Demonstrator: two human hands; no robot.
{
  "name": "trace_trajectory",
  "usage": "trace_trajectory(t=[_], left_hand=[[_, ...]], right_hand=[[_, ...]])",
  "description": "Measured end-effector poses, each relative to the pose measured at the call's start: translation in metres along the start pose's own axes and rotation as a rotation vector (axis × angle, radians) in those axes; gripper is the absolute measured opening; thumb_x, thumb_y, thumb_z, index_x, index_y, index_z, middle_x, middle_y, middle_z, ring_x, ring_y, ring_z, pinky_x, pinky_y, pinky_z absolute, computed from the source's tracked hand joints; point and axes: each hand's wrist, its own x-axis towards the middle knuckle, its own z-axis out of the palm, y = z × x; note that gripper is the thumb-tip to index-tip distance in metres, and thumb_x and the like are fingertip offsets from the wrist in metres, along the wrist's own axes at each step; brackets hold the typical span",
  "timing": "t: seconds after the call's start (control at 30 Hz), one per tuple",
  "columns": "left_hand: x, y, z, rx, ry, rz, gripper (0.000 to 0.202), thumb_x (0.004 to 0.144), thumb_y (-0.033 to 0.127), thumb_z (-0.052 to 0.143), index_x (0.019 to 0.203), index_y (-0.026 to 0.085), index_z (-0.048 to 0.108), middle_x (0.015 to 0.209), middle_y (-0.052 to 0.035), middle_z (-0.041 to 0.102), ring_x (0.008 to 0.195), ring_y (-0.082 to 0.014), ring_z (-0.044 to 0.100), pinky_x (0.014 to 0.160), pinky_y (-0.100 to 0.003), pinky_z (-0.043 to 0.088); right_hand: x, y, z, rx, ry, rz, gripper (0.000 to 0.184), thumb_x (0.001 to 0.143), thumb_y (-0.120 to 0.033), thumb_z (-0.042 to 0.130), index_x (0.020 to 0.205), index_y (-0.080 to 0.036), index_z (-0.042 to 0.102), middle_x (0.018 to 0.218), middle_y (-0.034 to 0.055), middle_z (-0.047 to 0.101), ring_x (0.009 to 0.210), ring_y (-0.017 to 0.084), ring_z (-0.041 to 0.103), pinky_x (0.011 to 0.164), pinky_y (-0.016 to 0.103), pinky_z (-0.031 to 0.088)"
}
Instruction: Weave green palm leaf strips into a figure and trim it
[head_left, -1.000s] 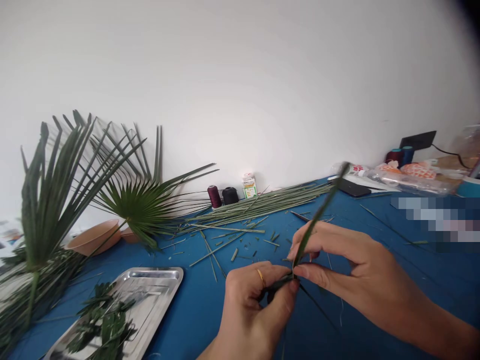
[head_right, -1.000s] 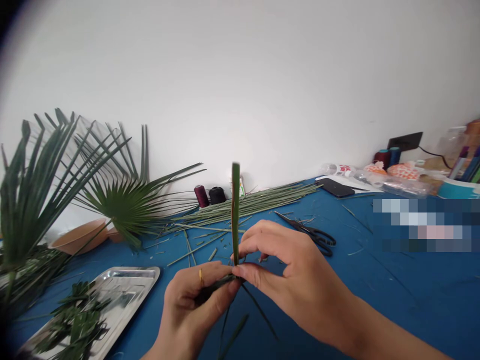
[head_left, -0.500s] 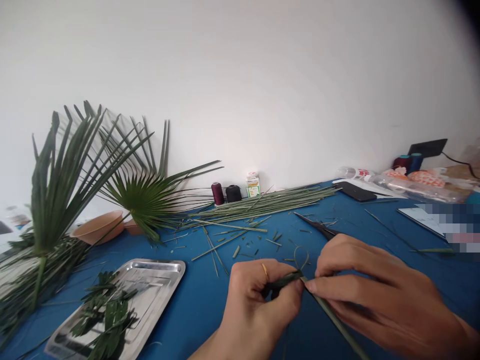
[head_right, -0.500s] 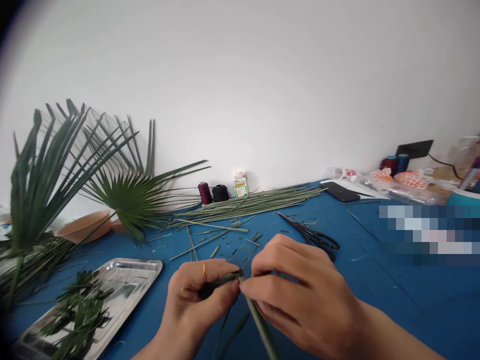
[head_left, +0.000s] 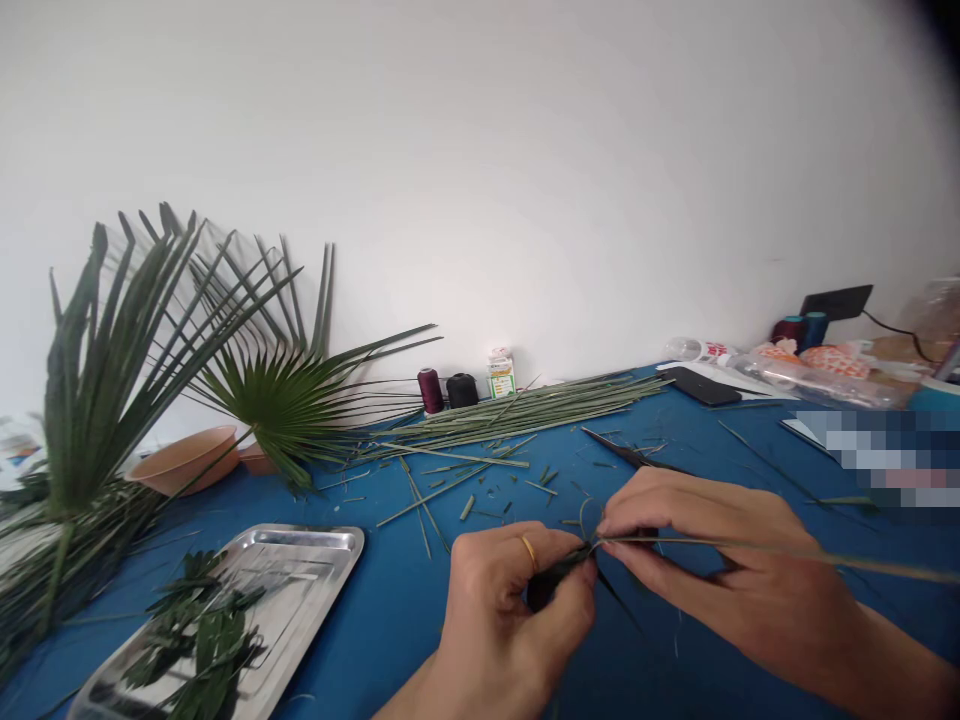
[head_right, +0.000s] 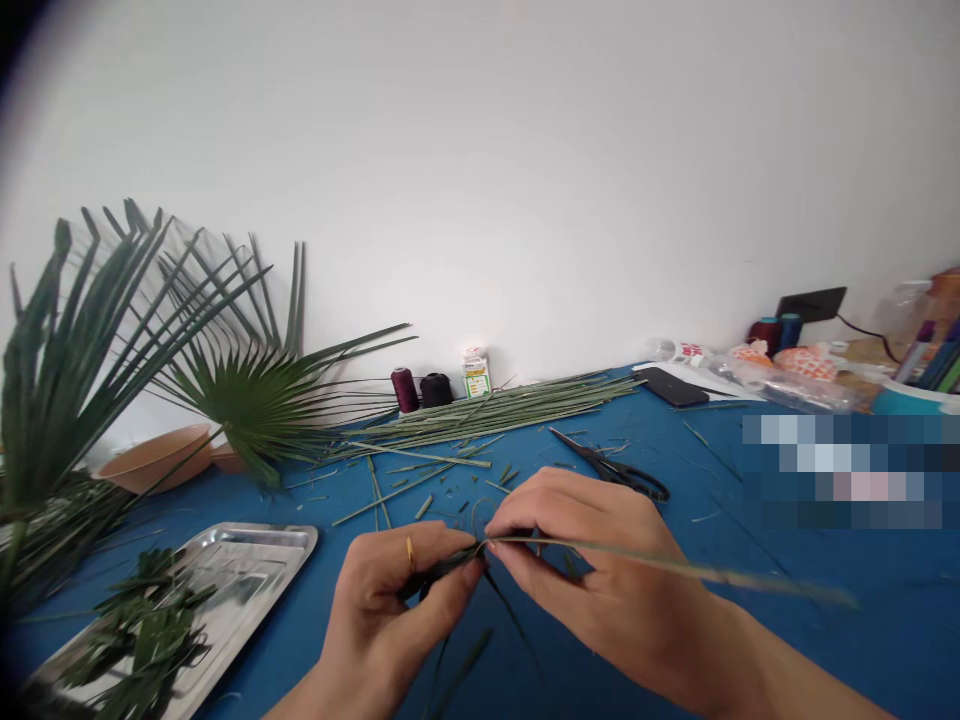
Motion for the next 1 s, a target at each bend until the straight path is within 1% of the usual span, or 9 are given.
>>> trace_trajectory(t=[0.2,0.37,0.5,0.63,0.67,0.73,0.83,0.9,1.0], left_hand=[[0.002,0.0,0.0,0.041,-0.023,0.051,0.027,0.075,0.012,0.047,0.049,0.014,0.049,0.049,0.0042,0.03,0.046,-0.0076,0.027,0.043,-0.023,0.021],[0.001,-0.003,0.002,0.115,0.03,0.15,0.022,0.071,0.009,0.049,0.051,0.014,0.055,0.047,0.0046,0.029,0.044,-0.0074,0.027,0.042,-0.023,0.021],[-0.001,-0.002,0.0,0.11,0.014,0.169,0.02,0.069,0.008,0.049,0.051,0.014,0.056,0.047,0.0049,0.028,0.043,-0.0073,0.027,0.041,-0.024,0.02],[0.0,0.004,-0.005,-0.034,-0.036,0.03,0.025,0.068,0.008,0.049,0.045,0.015,0.043,0.047,0.0056,0.026,0.044,-0.0066,0.025,0.042,-0.022,0.02],[0.0,0.006,-0.006,-0.087,-0.055,-0.028,0.026,0.069,0.01,0.048,0.045,0.016,0.041,0.047,0.0055,0.026,0.045,-0.0067,0.024,0.041,-0.022,0.02],[0.0,0.007,-0.008,-0.192,-0.101,-0.139,0.025,0.07,0.013,0.047,0.046,0.017,0.039,0.047,0.0054,0.027,0.045,-0.0071,0.024,0.041,-0.023,0.019],[0.001,0.006,-0.009,-0.316,-0.141,-0.247,0.023,0.07,0.02,0.049,0.048,0.017,0.041,0.047,0.0054,0.027,0.046,-0.0077,0.023,0.042,-0.024,0.018],[0.001,0.004,-0.01,-0.371,-0.133,-0.285,0.023,0.07,0.023,0.051,0.05,0.016,0.043,0.047,0.0054,0.028,0.047,-0.0077,0.023,0.042,-0.024,0.018],[0.001,0.002,-0.01,-0.39,-0.097,-0.306,0.021,0.07,0.026,0.053,0.054,0.015,0.047,0.049,0.0052,0.03,0.048,-0.008,0.024,0.043,-0.024,0.018]], right_hand=[[0.005,-0.002,-0.002,-0.015,-0.002,-0.089,0.015,0.071,-0.005,0.056,0.076,-0.019,0.061,0.069,-0.0007,0.061,0.063,0.009,0.057,0.057,0.017,0.047],[0.007,-0.009,-0.001,-0.121,0.028,-0.153,0.014,0.067,-0.003,0.055,0.069,-0.017,0.06,0.062,0.0005,0.06,0.058,0.01,0.054,0.054,0.02,0.047],[0.004,-0.005,-0.002,-0.268,0.031,-0.341,0.015,0.072,-0.005,0.054,0.071,-0.018,0.061,0.06,0.0006,0.062,0.057,0.012,0.053,0.052,0.024,0.048],[-0.004,0.002,-0.004,-0.399,0.032,-0.643,0.024,0.087,-0.014,0.041,0.085,-0.017,0.065,0.073,0.0018,0.071,0.067,0.014,0.061,0.056,0.025,0.051],[-0.006,0.003,-0.004,-0.422,0.052,-0.672,0.029,0.089,-0.014,0.037,0.089,-0.017,0.065,0.076,0.0017,0.071,0.07,0.014,0.062,0.057,0.024,0.052],[-0.008,0.0,-0.004,-0.462,0.086,-0.638,0.034,0.092,-0.012,0.031,0.096,-0.019,0.063,0.079,0.0001,0.072,0.074,0.012,0.064,0.061,0.023,0.053],[-0.005,-0.009,-0.011,-0.543,-0.019,-0.576,0.036,0.092,-0.009,0.028,0.101,-0.024,0.06,0.082,-0.0038,0.072,0.078,0.01,0.065,0.067,0.021,0.054],[0.001,-0.013,-0.017,-0.629,-0.145,-0.694,0.037,0.091,-0.007,0.031,0.094,-0.025,0.063,0.086,-0.0048,0.071,0.077,0.009,0.066,0.068,0.016,0.054],[0.008,-0.01,-0.023,-0.666,-0.165,-0.794,0.033,0.089,-0.007,0.035,0.088,-0.018,0.066,0.088,-0.0006,0.071,0.077,0.011,0.066,0.073,0.015,0.053]])
